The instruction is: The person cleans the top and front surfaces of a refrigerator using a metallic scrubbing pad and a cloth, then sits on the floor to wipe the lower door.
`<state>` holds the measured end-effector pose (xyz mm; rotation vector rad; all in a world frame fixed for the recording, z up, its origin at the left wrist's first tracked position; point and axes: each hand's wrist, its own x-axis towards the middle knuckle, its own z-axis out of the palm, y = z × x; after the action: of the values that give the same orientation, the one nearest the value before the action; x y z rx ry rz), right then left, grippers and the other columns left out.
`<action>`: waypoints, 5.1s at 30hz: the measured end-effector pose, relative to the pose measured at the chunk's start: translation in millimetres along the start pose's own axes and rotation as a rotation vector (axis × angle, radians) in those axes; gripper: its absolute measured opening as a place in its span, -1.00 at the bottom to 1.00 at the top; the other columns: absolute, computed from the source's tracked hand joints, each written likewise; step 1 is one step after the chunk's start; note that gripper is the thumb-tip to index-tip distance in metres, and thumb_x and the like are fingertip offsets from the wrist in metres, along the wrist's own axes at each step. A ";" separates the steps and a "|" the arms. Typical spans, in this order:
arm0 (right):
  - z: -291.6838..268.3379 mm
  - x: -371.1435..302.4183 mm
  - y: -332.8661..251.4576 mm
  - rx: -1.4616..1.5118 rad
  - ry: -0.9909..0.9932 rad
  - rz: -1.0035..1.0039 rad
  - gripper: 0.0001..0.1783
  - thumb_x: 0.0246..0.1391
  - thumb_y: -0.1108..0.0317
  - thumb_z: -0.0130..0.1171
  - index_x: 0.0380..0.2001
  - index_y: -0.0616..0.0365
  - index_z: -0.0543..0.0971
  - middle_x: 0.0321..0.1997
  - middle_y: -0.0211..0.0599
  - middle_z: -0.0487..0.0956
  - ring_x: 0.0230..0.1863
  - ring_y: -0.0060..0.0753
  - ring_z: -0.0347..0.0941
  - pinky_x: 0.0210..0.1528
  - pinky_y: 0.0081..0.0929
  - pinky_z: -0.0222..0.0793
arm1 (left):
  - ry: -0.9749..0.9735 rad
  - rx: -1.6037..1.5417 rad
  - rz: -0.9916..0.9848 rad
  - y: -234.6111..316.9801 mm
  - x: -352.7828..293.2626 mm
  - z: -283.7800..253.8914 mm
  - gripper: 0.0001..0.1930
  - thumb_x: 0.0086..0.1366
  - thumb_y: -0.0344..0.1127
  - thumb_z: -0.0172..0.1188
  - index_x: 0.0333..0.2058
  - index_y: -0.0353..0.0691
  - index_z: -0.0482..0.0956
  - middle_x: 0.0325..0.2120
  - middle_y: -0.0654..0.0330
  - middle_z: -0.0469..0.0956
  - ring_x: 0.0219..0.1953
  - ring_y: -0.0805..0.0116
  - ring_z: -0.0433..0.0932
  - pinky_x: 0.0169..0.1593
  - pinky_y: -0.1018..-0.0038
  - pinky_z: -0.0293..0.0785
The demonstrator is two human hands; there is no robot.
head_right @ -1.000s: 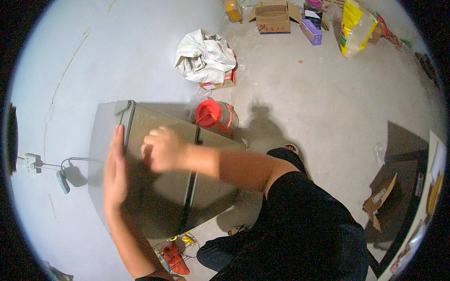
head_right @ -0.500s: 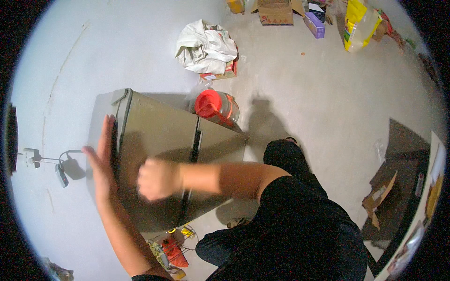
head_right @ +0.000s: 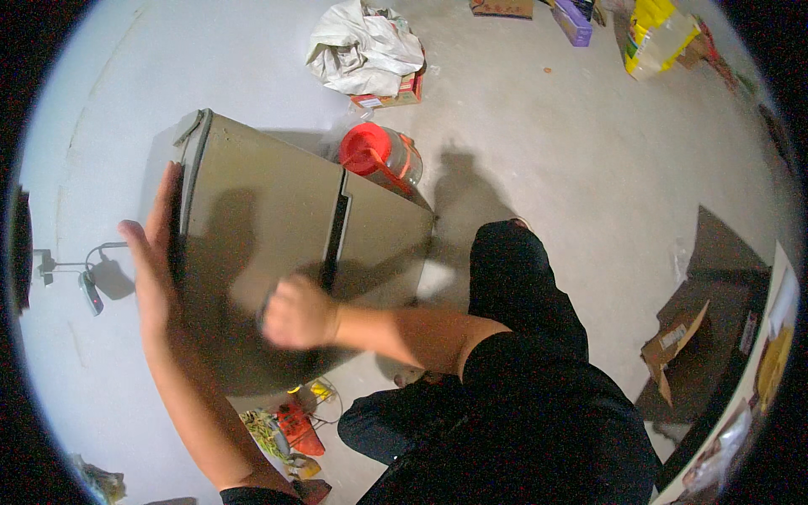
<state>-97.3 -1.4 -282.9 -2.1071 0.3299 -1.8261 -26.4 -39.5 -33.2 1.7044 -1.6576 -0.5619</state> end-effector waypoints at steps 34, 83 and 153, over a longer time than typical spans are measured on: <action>12.7 -55.1 11.6 0.125 0.023 0.632 -0.20 0.41 0.16 -0.07 0.56 0.32 0.02 0.66 0.34 -0.15 0.66 0.43 -0.26 0.63 0.18 -0.30 | -0.017 0.164 0.053 -1.7 -3.9 -2.0 -0.05 0.58 0.39 -0.52 0.47 -0.43 0.19 0.51 -0.07 0.17 0.58 0.12 0.02 0.59 0.30 -0.24; 17.0 149.6 -137.5 0.115 -0.308 -0.388 -0.55 -0.04 0.34 0.35 0.00 0.15 0.70 0.02 -0.16 0.72 0.14 -0.08 0.62 0.29 0.00 0.43 | 0.554 -0.048 -0.129 -85.2 -240.9 -112.4 -0.43 0.59 -0.13 0.00 0.43 -0.31 0.33 0.35 -0.06 0.45 0.44 0.10 0.34 0.48 0.32 0.13; 74.6 42.4 -153.4 -0.253 -1.073 -1.621 -0.38 0.20 0.13 0.06 0.29 0.14 0.55 0.36 -0.17 0.55 0.42 -0.27 0.41 0.60 -0.22 -0.02 | 1.016 -0.032 -0.330 -276.1 -323.3 149.6 0.31 0.02 -0.06 0.60 0.55 -0.34 -0.16 0.55 -0.21 -0.04 0.56 -0.16 0.03 0.54 0.09 0.08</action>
<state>-23.6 130.4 -192.9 -3.3774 -1.8997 -0.5164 25.6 239.6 -383.3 1.7862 -0.6460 0.1589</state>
